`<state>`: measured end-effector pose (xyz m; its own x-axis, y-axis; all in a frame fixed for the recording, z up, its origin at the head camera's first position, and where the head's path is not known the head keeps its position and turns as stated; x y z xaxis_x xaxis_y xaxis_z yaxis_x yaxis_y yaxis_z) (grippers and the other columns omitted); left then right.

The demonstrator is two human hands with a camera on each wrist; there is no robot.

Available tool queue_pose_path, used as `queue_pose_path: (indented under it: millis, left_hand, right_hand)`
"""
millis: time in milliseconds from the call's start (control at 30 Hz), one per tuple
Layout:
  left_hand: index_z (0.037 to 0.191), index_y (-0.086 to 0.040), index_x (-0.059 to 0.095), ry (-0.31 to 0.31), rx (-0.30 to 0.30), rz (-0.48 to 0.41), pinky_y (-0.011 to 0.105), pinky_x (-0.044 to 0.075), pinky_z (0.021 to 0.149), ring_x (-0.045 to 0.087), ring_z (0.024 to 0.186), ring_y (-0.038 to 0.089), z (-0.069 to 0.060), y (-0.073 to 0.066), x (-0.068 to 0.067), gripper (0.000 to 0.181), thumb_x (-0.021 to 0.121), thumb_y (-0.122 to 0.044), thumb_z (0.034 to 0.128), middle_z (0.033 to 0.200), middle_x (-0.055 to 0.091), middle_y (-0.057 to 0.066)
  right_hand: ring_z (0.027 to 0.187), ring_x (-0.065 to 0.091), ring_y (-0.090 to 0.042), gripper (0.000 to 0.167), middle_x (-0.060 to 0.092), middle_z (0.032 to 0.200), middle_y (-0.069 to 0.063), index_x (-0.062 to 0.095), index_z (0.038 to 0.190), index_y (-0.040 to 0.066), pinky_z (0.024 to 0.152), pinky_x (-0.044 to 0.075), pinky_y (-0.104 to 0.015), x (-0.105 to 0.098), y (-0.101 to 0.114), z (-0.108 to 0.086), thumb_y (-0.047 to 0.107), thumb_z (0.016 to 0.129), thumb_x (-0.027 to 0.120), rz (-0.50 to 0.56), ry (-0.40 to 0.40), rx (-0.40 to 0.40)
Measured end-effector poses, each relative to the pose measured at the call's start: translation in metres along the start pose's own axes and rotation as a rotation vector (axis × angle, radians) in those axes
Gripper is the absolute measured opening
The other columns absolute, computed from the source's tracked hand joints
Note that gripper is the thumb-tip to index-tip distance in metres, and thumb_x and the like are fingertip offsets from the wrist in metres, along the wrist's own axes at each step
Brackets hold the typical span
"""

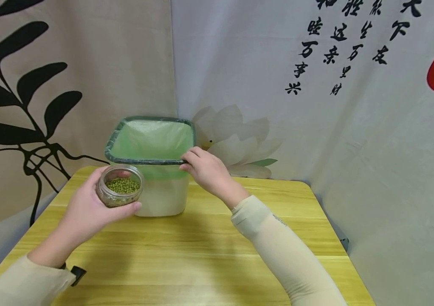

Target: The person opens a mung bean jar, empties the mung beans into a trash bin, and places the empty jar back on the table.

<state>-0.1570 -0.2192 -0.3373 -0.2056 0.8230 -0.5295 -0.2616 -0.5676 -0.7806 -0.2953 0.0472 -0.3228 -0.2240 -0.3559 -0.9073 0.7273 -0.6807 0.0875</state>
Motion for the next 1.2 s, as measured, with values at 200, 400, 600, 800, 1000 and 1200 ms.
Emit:
queue_pose_path:
  millis: [200,400,600,800,1000,1200]
  left_hand:
    - [0.149,-0.02,0.051,-0.029,0.042,0.013,0.006,0.048,0.084,0.058,0.112,-0.003,0.013,-0.017,-0.007,0.085,0.098,-0.028,0.0787,0.137,0.061,-0.004]
    - [0.151,-0.019,0.047,-0.029,0.031,0.038,0.004,0.045,0.085,0.056,0.114,-0.001,0.034,-0.028,-0.013,0.089,0.098,-0.033,0.0789,0.138,0.061,-0.005]
    - [0.153,-0.02,0.046,-0.02,0.039,0.05,0.002,0.045,0.084,0.057,0.117,0.004,0.059,-0.038,-0.013,0.092,0.097,-0.038,0.0786,0.139,0.061,-0.007]
    - [0.155,-0.016,0.043,-0.002,0.034,0.073,0.018,0.052,0.09,0.06,0.126,0.022,0.083,-0.045,-0.007,0.097,0.096,-0.044,0.0779,0.143,0.06,-0.001]
    - [0.159,-0.011,0.04,-0.001,0.041,0.14,0.058,0.052,0.104,0.059,0.13,0.037,0.104,-0.051,0.001,0.106,0.096,-0.046,0.0763,0.146,0.059,0.013]
    - [0.16,-0.009,0.039,0.011,0.042,0.173,0.061,0.054,0.104,0.06,0.128,0.04,0.119,-0.047,0.006,0.107,0.096,-0.045,0.0763,0.147,0.058,0.018]
  right_hand:
    - [0.113,0.068,-0.014,0.027,0.068,0.124,0.004,0.07,0.12,0.019,0.096,0.058,-0.029,-0.003,-0.004,-0.01,0.04,0.105,0.062,0.002,-0.028,0.002]
    - [0.111,0.068,-0.016,0.024,0.07,0.121,0.002,0.07,0.115,0.017,0.096,0.059,-0.031,-0.009,-0.011,-0.028,0.037,0.104,0.064,0.01,-0.082,-0.028]
    - [0.111,0.068,-0.017,0.022,0.07,0.121,0.0,0.069,0.114,0.016,0.096,0.059,-0.032,-0.015,-0.016,-0.045,0.035,0.104,0.065,0.015,-0.111,-0.055]
    - [0.111,0.069,-0.021,0.023,0.071,0.122,-0.001,0.07,0.115,0.015,0.097,0.058,-0.034,-0.017,-0.016,-0.054,0.035,0.104,0.066,-0.041,-0.168,-0.091]
    - [0.123,0.062,-0.03,0.026,0.074,0.124,0.002,0.074,0.115,0.019,0.105,0.054,-0.042,-0.015,-0.014,-0.058,0.04,0.103,0.065,-0.169,-0.282,-0.098]
    - [0.137,0.061,-0.029,0.025,0.076,0.12,-0.001,0.073,0.115,0.013,0.121,0.046,-0.038,-0.011,-0.015,-0.058,0.035,0.104,0.066,-0.154,-0.3,-0.143]
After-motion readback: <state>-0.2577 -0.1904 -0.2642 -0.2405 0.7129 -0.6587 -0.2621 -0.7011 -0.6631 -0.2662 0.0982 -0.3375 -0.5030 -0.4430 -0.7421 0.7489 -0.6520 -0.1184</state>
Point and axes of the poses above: each hand's wrist, its own z-axis towards the middle knuckle, its own x-axis out of the palm, y = z × x, the point moved 2 cm from there along z, towards the middle knuckle
